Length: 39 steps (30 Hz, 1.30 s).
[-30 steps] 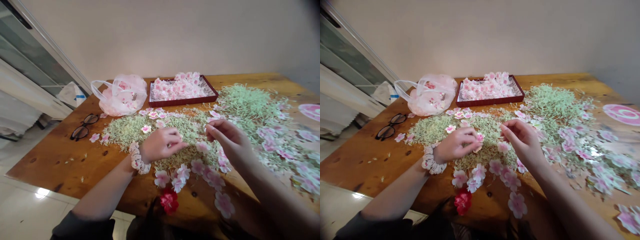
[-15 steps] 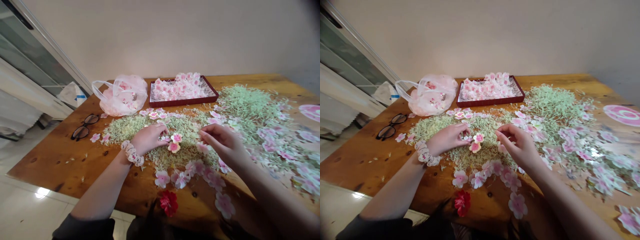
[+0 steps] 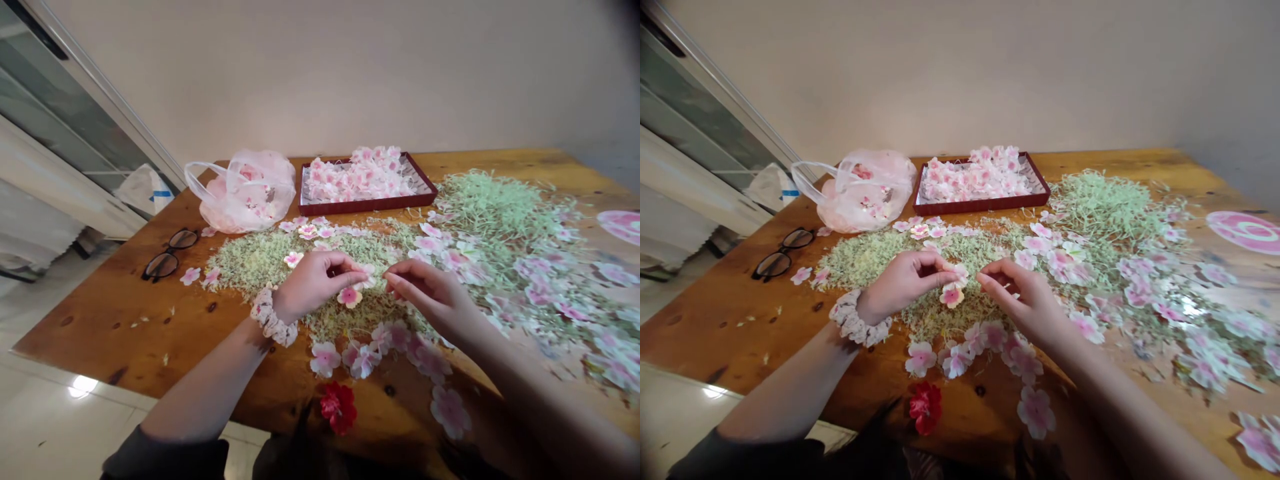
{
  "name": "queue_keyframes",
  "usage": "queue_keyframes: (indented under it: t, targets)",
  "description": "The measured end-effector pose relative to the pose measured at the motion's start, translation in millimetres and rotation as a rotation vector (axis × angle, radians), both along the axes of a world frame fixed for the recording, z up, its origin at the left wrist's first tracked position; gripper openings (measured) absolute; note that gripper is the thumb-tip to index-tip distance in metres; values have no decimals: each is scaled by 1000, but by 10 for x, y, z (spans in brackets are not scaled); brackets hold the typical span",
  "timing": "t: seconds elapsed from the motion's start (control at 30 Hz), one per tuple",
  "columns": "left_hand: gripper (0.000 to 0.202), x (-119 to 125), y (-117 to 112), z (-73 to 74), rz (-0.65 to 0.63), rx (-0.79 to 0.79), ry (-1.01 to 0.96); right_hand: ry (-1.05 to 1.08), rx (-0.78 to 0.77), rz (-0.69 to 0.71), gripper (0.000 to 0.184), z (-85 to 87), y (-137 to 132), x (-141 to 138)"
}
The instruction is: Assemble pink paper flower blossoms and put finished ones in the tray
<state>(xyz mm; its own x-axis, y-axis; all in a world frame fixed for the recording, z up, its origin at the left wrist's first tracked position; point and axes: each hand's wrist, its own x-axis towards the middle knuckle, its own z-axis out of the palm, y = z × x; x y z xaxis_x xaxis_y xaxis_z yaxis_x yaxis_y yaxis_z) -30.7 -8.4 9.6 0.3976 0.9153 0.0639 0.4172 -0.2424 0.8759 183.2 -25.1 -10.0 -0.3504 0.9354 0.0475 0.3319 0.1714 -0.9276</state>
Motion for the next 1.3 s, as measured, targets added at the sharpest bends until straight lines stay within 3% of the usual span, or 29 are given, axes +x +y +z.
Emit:
queue_keyframes:
  t: [0.17, 0.47, 0.6, 0.7, 0.83, 1.1, 1.3]
  targets:
    - [30, 113, -100, -9, -58, -18, 25, 127, -119, 78, 24, 14, -53, -74]
    - [38, 159, -133, -57, -53, 47, 14, 206, -168, 1, 22, -4, -43, -78]
    - [38, 131, -115, -61, 120, 97, -28, 249, -169, -41, 22, 42, -39, -64]
    - [30, 106, -82, -75, 187, 24, -160, 281, -190, -96, 24, 80, -44, -58]
    - [27, 104, -52, -98, 135, -81, -371, 241, -126, -213, 24, 99, -42, -33]
    - [31, 108, -88, -79, 33, -32, -289, 209, 8, -347, 22, 62, -10, 10]
    - [47, 127, -75, -131, 31, -218, -400, 281, -32, -343, 29, 88, 12, 28]
